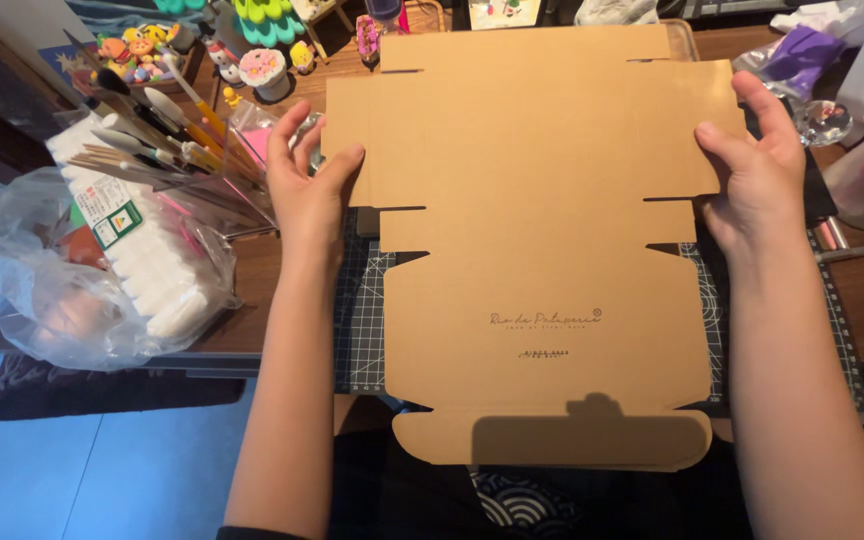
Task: The person folds flat cardboard mailer boxes into shape on a craft desk, pressing the sides and bottom flaps together by hand. They then press a round stamp onto an ink pad and stamp a logo onto the box lid, before folding the front flap closed and working on another box.
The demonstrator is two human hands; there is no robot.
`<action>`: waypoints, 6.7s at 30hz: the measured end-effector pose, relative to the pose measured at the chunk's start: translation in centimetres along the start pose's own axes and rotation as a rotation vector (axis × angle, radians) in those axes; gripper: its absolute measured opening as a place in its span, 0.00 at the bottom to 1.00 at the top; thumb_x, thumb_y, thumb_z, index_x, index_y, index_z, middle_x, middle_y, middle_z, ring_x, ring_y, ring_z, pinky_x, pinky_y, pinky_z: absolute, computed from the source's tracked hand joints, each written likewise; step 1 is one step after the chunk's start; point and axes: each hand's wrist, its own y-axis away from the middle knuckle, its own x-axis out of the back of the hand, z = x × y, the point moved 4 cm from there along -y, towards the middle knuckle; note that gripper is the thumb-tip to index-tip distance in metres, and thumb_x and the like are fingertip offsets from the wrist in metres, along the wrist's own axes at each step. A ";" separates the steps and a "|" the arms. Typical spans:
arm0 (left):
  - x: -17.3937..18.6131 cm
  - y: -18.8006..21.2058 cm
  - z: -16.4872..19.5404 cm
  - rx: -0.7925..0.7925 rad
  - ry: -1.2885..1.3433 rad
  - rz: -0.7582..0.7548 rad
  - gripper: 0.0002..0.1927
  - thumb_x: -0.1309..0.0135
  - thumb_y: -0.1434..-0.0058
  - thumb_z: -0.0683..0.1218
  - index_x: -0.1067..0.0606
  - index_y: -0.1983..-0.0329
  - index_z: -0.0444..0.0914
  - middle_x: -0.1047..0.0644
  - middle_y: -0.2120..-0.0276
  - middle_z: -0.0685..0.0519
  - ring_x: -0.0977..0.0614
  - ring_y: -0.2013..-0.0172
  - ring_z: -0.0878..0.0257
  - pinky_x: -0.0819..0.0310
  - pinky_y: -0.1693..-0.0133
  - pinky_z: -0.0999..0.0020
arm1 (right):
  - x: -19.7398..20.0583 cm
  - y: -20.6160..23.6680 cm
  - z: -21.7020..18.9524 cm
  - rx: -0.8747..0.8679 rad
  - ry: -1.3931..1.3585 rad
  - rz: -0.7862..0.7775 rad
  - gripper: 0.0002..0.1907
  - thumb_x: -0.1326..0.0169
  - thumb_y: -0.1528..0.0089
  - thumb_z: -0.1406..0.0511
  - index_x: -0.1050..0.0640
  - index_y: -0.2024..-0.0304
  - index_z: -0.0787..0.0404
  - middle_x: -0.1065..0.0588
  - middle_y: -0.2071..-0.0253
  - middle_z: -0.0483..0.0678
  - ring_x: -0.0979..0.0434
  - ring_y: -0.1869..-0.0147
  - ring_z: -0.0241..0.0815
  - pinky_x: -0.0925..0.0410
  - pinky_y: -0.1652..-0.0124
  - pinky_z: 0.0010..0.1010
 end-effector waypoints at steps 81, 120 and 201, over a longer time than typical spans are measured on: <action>-1.7 2.2 1.4 0.237 0.431 -0.174 0.15 0.46 0.30 0.44 0.28 0.42 0.36 0.21 0.47 0.49 0.17 0.48 0.61 0.18 0.49 0.60 | -0.2 0.7 -1.1 0.084 -0.305 -0.112 0.20 0.46 0.33 0.58 0.25 0.42 0.60 0.27 0.42 0.46 0.28 0.38 0.44 0.33 0.41 0.35; 2.9 0.6 -0.6 0.005 -0.154 -0.195 0.28 0.58 0.36 0.41 0.33 0.30 0.34 0.28 0.34 0.47 0.28 0.35 0.61 0.39 0.34 0.67 | -2.2 0.1 0.9 -0.088 0.107 -0.086 0.18 0.50 0.26 0.66 0.26 0.35 0.65 0.24 0.59 0.42 0.34 0.73 0.27 0.38 0.71 0.17; -1.0 7.8 2.6 -0.078 -0.269 0.080 0.42 0.46 0.38 0.43 0.53 0.27 0.25 0.47 0.31 0.32 0.45 0.30 0.40 0.55 0.33 0.49 | -22.8 11.7 0.9 0.277 1.154 -0.921 0.28 0.48 0.35 0.56 0.30 0.35 0.61 0.35 0.29 0.58 0.42 0.22 0.54 0.60 0.27 0.55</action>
